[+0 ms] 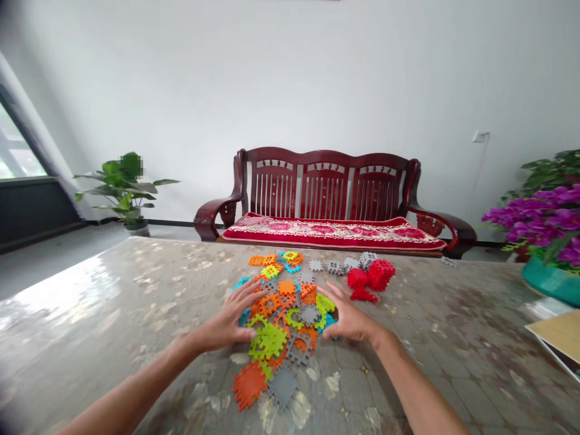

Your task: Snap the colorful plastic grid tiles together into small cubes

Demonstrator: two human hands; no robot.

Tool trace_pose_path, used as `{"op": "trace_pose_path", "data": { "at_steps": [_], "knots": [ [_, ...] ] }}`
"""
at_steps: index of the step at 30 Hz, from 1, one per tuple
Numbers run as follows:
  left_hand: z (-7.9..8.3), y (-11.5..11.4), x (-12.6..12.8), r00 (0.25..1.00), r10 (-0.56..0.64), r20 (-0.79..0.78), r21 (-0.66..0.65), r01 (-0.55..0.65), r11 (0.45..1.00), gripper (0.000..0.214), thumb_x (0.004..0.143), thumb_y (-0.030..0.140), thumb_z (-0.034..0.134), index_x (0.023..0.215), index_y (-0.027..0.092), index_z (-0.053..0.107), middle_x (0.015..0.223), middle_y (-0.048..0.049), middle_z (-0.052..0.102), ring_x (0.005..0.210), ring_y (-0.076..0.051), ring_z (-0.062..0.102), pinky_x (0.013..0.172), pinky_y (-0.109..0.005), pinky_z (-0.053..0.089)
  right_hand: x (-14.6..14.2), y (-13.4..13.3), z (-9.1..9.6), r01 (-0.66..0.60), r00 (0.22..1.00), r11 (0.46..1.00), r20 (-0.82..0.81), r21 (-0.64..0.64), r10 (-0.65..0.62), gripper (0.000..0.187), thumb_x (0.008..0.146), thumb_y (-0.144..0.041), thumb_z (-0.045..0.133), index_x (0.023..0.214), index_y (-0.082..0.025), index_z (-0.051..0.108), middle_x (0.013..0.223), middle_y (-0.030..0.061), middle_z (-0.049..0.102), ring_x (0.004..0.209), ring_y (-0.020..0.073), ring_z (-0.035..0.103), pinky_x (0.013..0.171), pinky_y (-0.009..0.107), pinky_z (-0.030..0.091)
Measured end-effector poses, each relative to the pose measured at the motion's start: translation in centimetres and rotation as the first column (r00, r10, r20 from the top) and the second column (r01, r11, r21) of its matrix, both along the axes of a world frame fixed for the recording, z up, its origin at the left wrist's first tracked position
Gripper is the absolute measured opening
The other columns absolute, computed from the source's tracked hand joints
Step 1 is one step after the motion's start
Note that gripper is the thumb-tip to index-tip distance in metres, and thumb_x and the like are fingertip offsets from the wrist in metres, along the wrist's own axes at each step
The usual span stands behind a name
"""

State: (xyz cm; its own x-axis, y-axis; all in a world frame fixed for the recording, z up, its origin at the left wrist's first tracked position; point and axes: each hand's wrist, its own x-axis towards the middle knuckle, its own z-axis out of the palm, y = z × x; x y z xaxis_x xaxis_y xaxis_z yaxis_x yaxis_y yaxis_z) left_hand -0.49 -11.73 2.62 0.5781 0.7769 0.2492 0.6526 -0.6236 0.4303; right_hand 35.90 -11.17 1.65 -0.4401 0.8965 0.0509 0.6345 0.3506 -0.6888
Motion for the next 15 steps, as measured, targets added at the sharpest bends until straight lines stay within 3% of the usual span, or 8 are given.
{"op": "trace_pose_path", "data": {
  "at_steps": [3, 6, 12, 15],
  "knots": [
    [0.3, -1.8, 1.8, 0.986, -0.130, -0.108, 0.000, 0.131, 0.991, 0.089, 0.068, 0.064, 0.068, 0.146, 0.036, 0.035, 0.157, -0.0095, 0.026, 0.143, -0.038, 0.019, 0.113, -0.062, 0.015, -0.6, -0.7, -0.4, -0.019, 0.988, 0.998, 0.155, 0.051, 0.011, 0.104, 0.053, -0.041, 0.083, 0.145, -0.031, 0.036, 0.159, 0.0088, 0.014, 0.144, 0.0346, 0.015, 0.115, 0.050, 0.019],
    [0.5, -2.6, 2.9, 0.965, -0.214, -0.149, -0.021, 0.213, 0.977, 0.083, 0.067, 0.054, 0.073, 0.141, 0.037, 0.042, 0.155, -0.0092, 0.031, 0.140, -0.039, 0.027, 0.112, -0.060, 0.023, -1.4, -1.1, -0.5, -0.046, 0.969, 0.992, 0.245, 0.119, 0.015, 0.093, 0.060, -0.035, 0.078, 0.144, -0.035, 0.038, 0.157, 0.0071, 0.023, 0.144, 0.0335, 0.018, 0.114, 0.052, 0.020],
    [0.9, -2.7, 3.4, 0.967, -0.202, -0.158, 0.022, 0.208, 0.978, 0.064, 0.074, 0.043, 0.068, 0.134, 0.030, 0.050, 0.152, -0.0095, 0.035, 0.138, -0.034, 0.033, 0.112, -0.050, 0.029, -3.0, -1.7, 0.4, -0.068, 0.937, 0.954, 0.348, 0.292, -0.039, 0.066, 0.072, -0.038, 0.069, 0.136, -0.031, 0.051, 0.148, 0.0083, 0.042, 0.136, 0.0322, 0.035, 0.112, 0.050, 0.028],
    [0.7, -2.6, 3.6, 0.970, -0.206, -0.132, 0.059, 0.215, 0.975, 0.055, 0.075, 0.031, 0.064, 0.128, 0.026, 0.050, 0.142, -0.0092, 0.047, 0.132, -0.029, 0.042, 0.110, -0.043, 0.034, -3.6, -1.9, 0.5, -0.100, 0.933, 0.922, 0.358, 0.373, -0.044, 0.057, 0.076, -0.027, 0.061, 0.133, -0.031, 0.054, 0.142, 0.0065, 0.050, 0.130, 0.0289, 0.043, 0.109, 0.045, 0.034]
  ]
}}
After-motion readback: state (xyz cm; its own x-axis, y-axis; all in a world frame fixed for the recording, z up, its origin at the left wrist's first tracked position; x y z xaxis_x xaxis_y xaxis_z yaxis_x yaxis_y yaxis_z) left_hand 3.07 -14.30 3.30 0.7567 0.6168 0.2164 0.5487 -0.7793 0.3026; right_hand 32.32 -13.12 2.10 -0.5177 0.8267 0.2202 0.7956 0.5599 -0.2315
